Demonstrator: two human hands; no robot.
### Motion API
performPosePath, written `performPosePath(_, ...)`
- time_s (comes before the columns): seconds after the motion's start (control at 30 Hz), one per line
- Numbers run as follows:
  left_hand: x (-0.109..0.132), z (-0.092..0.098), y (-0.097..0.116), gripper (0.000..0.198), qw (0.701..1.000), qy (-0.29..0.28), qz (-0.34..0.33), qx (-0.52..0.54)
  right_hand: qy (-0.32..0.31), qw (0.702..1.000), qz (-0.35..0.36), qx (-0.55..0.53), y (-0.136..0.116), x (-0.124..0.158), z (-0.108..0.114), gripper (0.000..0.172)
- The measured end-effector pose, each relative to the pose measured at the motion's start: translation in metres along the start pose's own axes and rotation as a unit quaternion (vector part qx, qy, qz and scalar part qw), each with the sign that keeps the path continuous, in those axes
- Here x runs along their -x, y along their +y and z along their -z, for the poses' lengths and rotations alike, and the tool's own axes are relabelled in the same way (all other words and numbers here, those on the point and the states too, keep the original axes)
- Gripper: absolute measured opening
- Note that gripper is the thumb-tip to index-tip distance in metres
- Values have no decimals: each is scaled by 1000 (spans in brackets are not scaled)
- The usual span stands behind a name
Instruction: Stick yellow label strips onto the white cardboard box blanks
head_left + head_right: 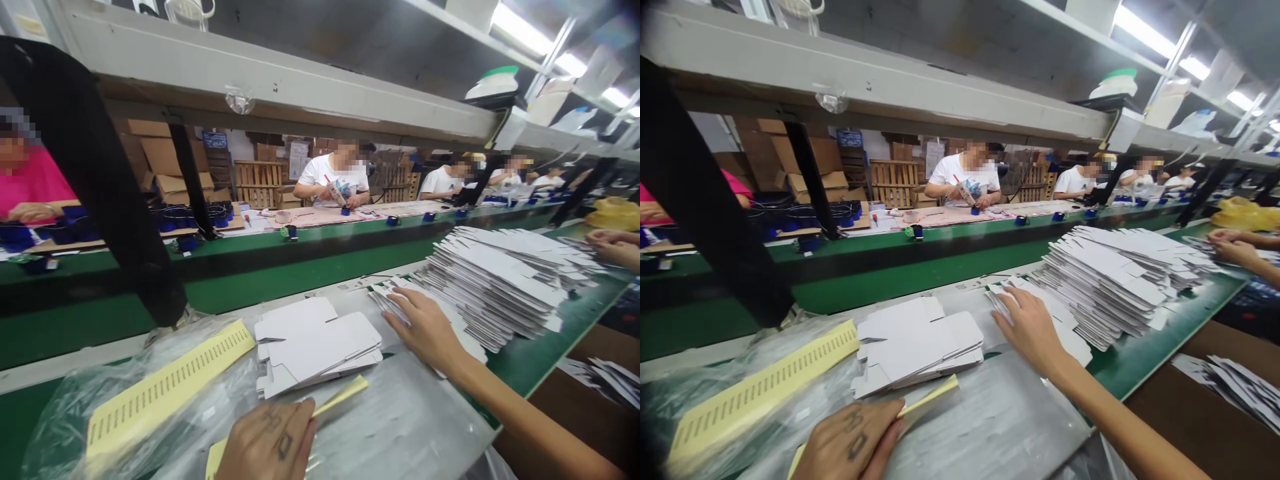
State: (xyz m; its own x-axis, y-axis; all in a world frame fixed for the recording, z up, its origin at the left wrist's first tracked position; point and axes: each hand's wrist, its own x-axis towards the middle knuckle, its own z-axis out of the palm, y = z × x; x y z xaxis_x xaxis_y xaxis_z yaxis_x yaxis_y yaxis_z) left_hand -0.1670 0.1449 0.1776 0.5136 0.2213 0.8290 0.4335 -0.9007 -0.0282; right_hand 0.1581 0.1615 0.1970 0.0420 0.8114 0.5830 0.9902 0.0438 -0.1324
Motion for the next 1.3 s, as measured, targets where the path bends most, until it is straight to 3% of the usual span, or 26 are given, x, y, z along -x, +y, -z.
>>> performPosePath(0.07, 0, -2, -1, 18, 1000, -12, 11, -2, 110, 982, 120, -93, -37, 14, 14, 17)
performPosePath(0.1, 1, -3, -1, 18, 1000, -19, 18, 8, 131, 968, 156, -145, -58, 21, 21, 20)
performPosePath(0.17, 1, -3, 0, 19, 997, -41, 34, 48, 62, 945, 248, -207, -96, 34, 33, 21)
performPosePath(0.23, 0, -2, 1, 20, 995, -58, 31, 73, -38, 936, 286, -204, -122, 42, 36, 10)
performPosePath(0.27, -1, -1, 1, 20, 996, -57, 25, 71, -78, 932, 291, -200, -129, 44, 35, 14)
performPosePath(0.37, -2, 2, 1, 13, 999, -26, 15, 29, -134, 932, 260, -213, -129, 45, 26, 23)
performPosePath(0.5, 1, 2, 1, 16, 999, -29, 27, 33, -156, 930, 211, -258, -120, 44, 22, 18)
performPosePath(0.7, 5, 1, 1, 18, 999, -30, 31, 32, -169, 924, 188, -286, -130, 45, 27, 10)
performPosePath(0.83, 5, 2, 0, 20, 999, -30, 25, 33, -142, 923, 208, -291, -135, 43, 26, 11)
performPosePath(1.0, 8, 2, -2, 21, 996, -71, 29, 48, -57, 920, 269, -278, -138, 44, 23, 24)
performPosePath(1.1, 8, 2, -2, 23, 994, -91, 33, 55, -44, 908, 289, -300, -141, 43, 30, 27)
performPosePath(1.2, 6, 5, 0, 21, 995, -81, 42, 51, -76, 895, 228, -377, -142, 33, 47, 23)
performPosePath(1.3, 1, 8, 3, 18, 997, -56, 37, 48, -103, 888, 132, -429, -143, 3, 60, 14)
